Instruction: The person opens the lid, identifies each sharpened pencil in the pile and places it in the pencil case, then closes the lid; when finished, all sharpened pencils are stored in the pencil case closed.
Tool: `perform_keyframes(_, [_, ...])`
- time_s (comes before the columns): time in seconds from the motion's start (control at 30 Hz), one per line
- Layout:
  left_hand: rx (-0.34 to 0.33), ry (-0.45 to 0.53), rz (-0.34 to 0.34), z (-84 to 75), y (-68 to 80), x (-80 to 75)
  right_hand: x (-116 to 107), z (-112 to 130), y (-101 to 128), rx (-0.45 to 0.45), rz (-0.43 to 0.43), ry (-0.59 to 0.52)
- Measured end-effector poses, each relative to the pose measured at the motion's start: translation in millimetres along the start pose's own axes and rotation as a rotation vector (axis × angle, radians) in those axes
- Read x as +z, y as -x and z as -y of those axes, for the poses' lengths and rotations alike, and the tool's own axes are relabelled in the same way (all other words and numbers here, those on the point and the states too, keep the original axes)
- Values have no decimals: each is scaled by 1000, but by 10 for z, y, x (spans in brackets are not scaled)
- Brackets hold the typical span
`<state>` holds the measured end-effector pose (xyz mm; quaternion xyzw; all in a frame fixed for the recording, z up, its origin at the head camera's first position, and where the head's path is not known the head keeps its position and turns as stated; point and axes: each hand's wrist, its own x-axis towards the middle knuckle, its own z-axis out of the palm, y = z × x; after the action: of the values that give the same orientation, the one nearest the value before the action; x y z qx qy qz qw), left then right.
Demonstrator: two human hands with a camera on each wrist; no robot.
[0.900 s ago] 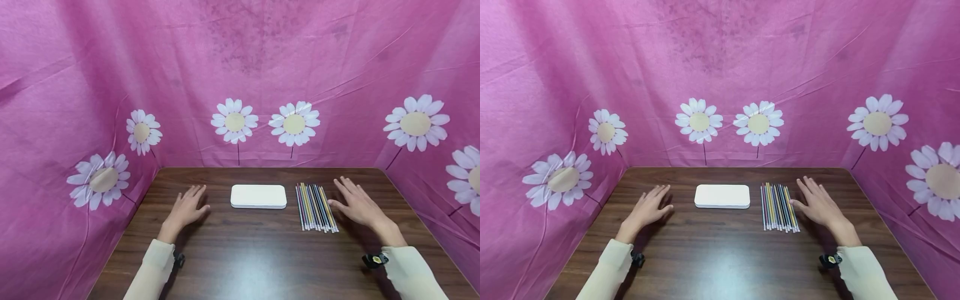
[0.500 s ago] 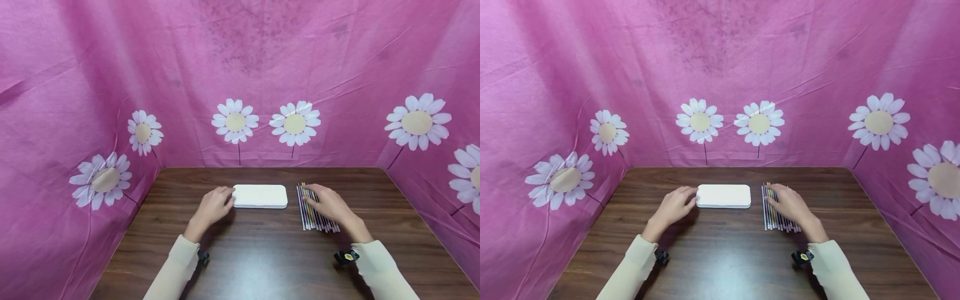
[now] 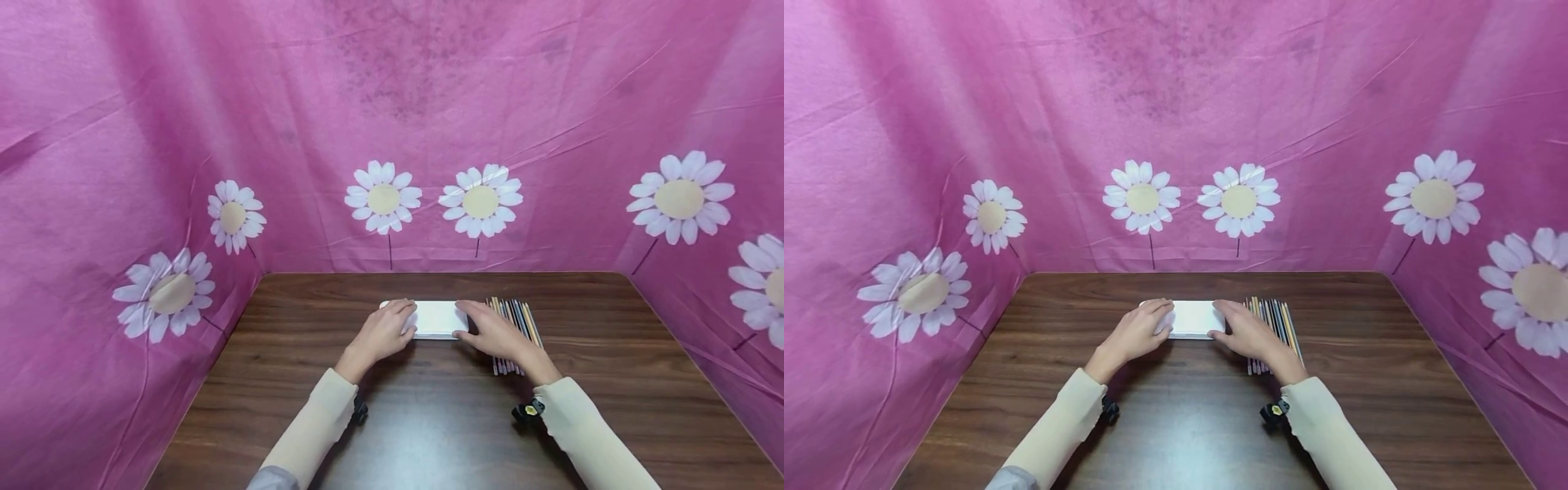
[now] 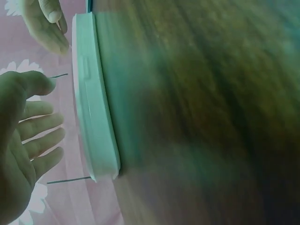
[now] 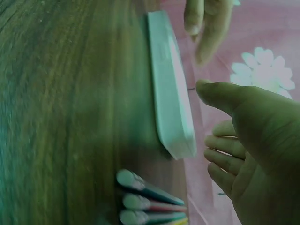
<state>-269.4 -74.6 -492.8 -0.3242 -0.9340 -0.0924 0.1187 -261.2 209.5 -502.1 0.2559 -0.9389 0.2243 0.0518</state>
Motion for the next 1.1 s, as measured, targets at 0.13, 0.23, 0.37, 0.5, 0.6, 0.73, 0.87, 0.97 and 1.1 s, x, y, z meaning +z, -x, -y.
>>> perform_keyframes(0.13, [13, 3, 58, 25, -52, 18, 82, 46, -65, -21, 1, -16])
perform_keyframes(0.23, [28, -6, 113, 52, -88, 19, 116, 60, -109, -28, 19, -17])
perform_keyframes(0.37, [48, 0, 174, 102, -109, 24, 149, 57, -180, -42, 50, -6])
perform_keyframes(0.5, [67, 6, 204, 149, -114, 50, 164, 45, -265, -52, 74, 12])
perform_keyframes(0.6, [82, 15, 207, 174, -112, 74, 174, 38, -318, -51, 90, 28])
perform_keyframes(0.73, [81, 35, 200, 193, -125, 92, 197, 45, -358, -34, 97, 59])
perform_keyframes(0.87, [47, 84, 220, 212, -152, 91, 239, 57, -388, -27, 88, 95])
perform_keyframes(0.97, [46, 96, 233, 229, -173, 89, 261, 62, -403, -31, 71, 105])
perform_keyframes(1.1, [80, 74, 224, 249, -202, 81, 269, 70, -422, -41, 39, 105])
